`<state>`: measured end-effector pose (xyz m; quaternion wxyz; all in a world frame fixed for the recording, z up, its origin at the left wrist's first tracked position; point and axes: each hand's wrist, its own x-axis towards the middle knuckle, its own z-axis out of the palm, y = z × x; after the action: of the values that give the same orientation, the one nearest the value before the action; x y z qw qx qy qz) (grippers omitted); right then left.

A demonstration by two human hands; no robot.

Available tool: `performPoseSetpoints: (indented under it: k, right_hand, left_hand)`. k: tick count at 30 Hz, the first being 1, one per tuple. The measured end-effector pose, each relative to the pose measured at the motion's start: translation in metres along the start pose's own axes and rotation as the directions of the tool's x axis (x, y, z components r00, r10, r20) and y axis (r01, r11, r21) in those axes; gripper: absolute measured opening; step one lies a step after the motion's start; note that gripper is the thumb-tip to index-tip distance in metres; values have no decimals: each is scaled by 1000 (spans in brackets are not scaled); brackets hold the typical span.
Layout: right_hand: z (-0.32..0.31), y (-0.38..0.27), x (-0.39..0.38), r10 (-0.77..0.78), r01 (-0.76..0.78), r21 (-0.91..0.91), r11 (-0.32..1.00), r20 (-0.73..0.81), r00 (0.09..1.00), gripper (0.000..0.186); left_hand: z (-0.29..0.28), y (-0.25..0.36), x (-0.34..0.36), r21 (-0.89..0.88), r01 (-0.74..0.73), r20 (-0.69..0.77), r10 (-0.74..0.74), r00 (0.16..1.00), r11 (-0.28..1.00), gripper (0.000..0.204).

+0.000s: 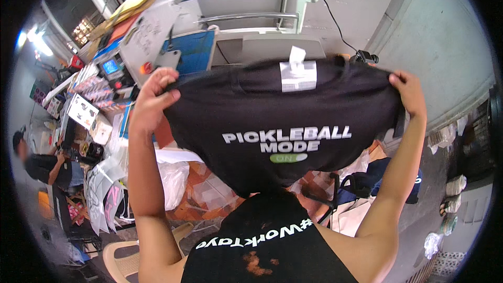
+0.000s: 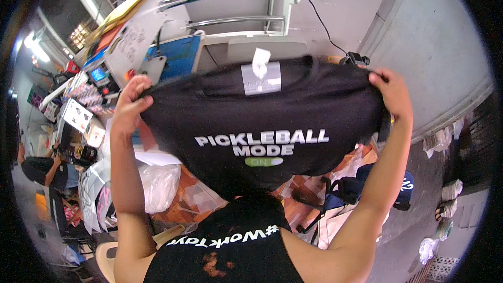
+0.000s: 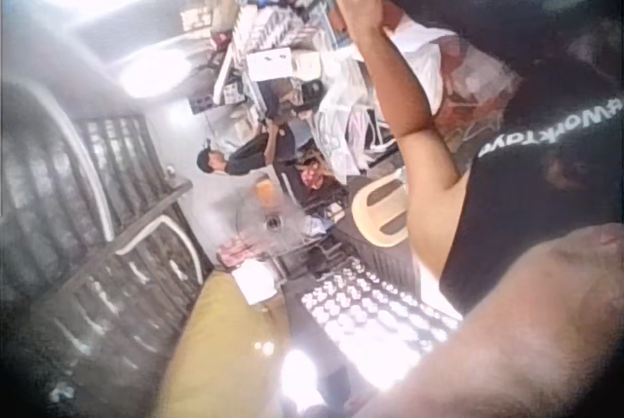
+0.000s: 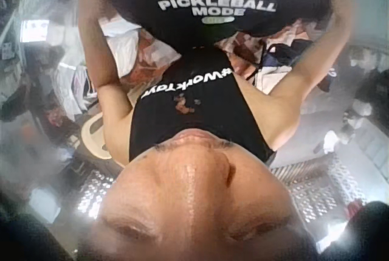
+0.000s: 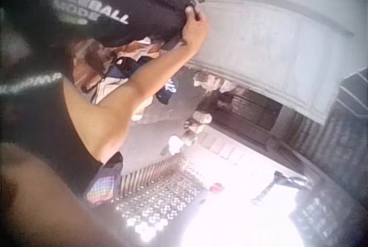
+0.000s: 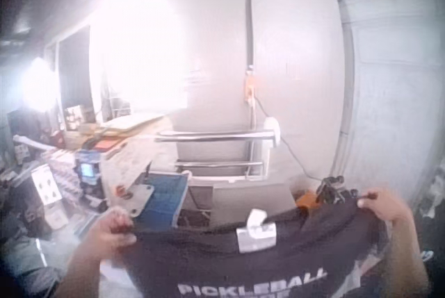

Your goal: The person prepares shirts for printing by aligning them on a heat press and trimming designs with scissors.

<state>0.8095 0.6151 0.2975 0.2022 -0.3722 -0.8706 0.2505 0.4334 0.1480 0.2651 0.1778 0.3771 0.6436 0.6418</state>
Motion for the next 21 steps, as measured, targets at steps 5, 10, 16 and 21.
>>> performPoseSetpoints:
  k: [5,10,16,21]
  right_hand:
    - [41,33,157,31,-60,259,964,115,993,27]
    - [153,99,268,20,45,-222,974,279,960,28]
    - [254,133,347,528,-629,113,769,441,725,22]
    - [283,127,405,487,-638,420,646,416,768,29]
  left_hand:
    - [8,-57,163,-283,301,129,-274,953,911,31]
    - [55,-183,262,895,201,-181,-86,980,397,21]
    - [62,-272,332,916,295,-294,-48,955,271,24]
    - [68,-306,406,308,566,-519,-363,773,764,23]
